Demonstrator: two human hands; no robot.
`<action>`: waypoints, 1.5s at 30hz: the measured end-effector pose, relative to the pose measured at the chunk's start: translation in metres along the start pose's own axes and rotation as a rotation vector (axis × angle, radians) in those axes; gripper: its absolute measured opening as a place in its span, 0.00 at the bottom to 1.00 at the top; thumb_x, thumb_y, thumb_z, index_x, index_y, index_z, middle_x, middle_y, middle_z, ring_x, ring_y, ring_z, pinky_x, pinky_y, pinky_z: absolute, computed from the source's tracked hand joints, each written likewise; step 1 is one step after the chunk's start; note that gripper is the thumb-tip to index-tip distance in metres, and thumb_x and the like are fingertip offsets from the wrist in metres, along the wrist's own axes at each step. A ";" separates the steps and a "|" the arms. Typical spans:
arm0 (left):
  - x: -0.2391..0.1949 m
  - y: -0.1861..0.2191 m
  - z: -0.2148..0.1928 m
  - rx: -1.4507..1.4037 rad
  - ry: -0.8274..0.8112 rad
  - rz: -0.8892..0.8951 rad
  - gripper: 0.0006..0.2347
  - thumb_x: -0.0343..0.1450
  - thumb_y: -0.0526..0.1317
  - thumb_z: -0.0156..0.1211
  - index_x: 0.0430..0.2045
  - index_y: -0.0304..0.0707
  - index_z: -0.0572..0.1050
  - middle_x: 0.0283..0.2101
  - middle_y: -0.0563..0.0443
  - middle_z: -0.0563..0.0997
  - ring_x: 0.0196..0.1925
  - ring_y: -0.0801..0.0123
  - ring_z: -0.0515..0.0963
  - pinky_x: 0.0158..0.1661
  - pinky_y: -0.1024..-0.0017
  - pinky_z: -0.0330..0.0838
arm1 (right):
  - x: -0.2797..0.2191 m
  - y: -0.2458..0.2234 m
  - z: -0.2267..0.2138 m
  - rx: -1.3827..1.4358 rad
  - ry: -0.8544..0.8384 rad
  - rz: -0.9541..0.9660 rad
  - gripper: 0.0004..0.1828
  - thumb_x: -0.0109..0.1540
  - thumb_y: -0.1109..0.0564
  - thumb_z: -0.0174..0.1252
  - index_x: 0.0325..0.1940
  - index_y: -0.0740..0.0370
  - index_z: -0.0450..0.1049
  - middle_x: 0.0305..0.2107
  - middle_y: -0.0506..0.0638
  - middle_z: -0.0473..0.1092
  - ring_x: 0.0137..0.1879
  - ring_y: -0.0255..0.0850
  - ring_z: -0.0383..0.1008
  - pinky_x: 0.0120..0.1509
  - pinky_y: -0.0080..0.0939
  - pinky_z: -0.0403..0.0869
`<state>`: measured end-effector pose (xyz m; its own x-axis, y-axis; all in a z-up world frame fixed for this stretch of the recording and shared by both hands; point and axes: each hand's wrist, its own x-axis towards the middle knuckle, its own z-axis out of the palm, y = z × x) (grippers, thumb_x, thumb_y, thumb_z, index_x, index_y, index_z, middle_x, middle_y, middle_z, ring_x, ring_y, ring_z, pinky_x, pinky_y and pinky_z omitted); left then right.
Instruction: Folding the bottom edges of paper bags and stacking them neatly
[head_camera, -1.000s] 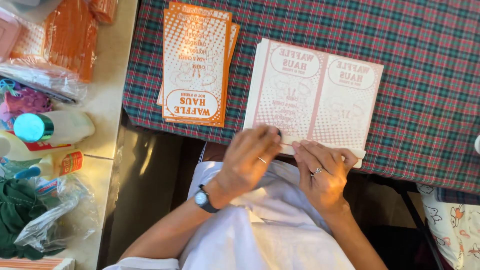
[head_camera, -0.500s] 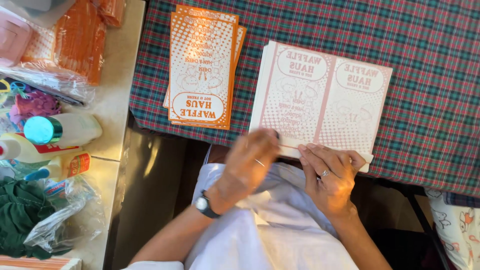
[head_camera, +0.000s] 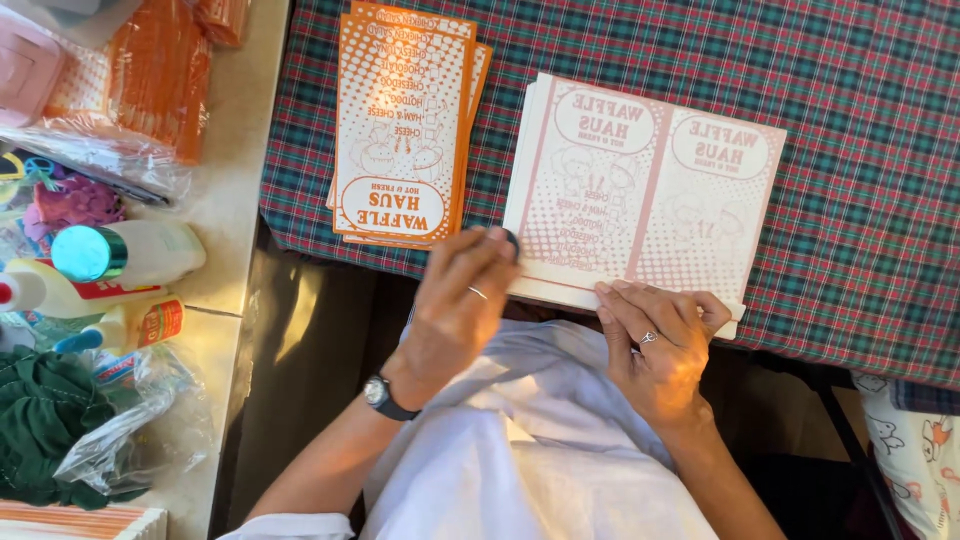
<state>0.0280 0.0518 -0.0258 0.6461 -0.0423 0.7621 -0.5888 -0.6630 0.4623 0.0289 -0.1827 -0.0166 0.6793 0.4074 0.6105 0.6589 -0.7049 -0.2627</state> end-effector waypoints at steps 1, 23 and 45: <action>0.000 -0.011 -0.002 0.004 0.001 0.004 0.04 0.69 0.27 0.68 0.34 0.24 0.82 0.39 0.32 0.83 0.43 0.38 0.84 0.47 0.53 0.82 | 0.000 0.001 0.000 0.002 0.005 -0.002 0.05 0.66 0.57 0.65 0.44 0.57 0.84 0.38 0.47 0.78 0.44 0.43 0.76 0.60 0.45 0.61; 0.043 -0.021 -0.028 0.032 -0.528 0.374 0.06 0.70 0.24 0.58 0.22 0.28 0.77 0.26 0.44 0.74 0.33 0.54 0.77 0.42 0.61 0.75 | 0.018 -0.004 -0.009 -0.023 -0.062 0.024 0.03 0.66 0.56 0.64 0.42 0.55 0.82 0.30 0.43 0.73 0.37 0.42 0.72 0.58 0.47 0.64; 0.051 -0.032 -0.027 -0.178 -0.341 0.341 0.06 0.73 0.30 0.58 0.40 0.31 0.81 0.42 0.38 0.82 0.47 0.46 0.83 0.48 0.54 0.78 | 0.042 0.044 -0.038 0.134 0.018 -0.314 0.06 0.63 0.67 0.66 0.32 0.61 0.83 0.28 0.51 0.76 0.33 0.48 0.75 0.44 0.47 0.72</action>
<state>0.0667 0.0912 0.0103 0.5075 -0.4950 0.7052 -0.8478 -0.4330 0.3062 0.0744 -0.2184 0.0256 0.4315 0.5809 0.6902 0.8724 -0.4636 -0.1552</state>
